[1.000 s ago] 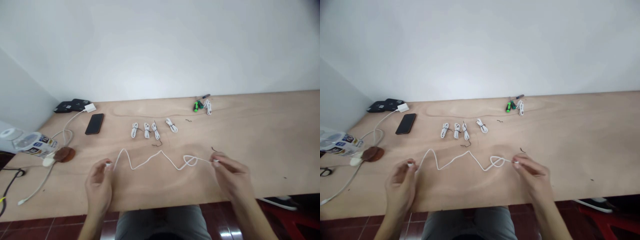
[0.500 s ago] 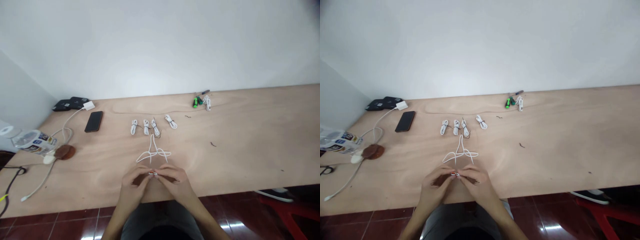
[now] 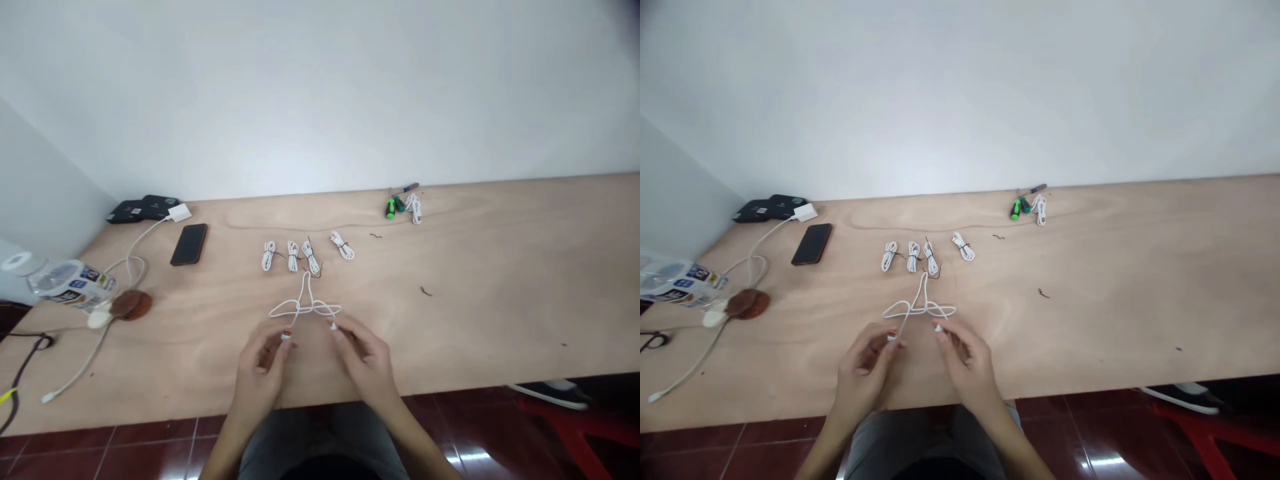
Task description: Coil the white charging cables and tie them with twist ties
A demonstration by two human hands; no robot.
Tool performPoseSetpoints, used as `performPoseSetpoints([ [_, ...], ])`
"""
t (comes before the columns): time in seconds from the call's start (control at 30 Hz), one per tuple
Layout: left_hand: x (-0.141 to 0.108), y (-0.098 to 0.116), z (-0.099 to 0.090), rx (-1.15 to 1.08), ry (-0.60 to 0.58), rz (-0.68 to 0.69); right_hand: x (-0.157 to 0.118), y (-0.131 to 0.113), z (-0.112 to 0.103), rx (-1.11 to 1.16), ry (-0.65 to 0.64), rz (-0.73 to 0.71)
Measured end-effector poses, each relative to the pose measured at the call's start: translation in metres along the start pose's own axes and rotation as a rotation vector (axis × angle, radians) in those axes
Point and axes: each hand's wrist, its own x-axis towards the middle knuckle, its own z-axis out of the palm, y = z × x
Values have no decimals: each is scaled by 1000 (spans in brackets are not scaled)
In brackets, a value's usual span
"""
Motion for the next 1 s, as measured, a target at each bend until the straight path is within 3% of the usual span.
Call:
performPoseSetpoints([
  [0.1, 7, 5, -10, 115, 40, 33, 10, 1, -14, -50, 149, 38],
  [0.17, 12, 7, -18, 217, 25, 39, 18, 3, -24, -185, 142, 52],
  [0.27, 20, 6, -22, 365, -36, 33, 29, 6, -33, -432, -8, 5],
  [0.4, 27, 1, -18, 487, -152, 20, 35, 9, -29, -613, -228, -166],
  [0.57, 31, -1, -11, 652, -190, -25, 34, 7, -18, -810, -367, -285],
  [0.73, 35, 4, -12, 701, -283, -27, 35, -1, -15, -766, -313, -340],
  [1.0, 41, 17, -27, 608, -434, -1, 40, 7, -17, -655, -287, -215],
])
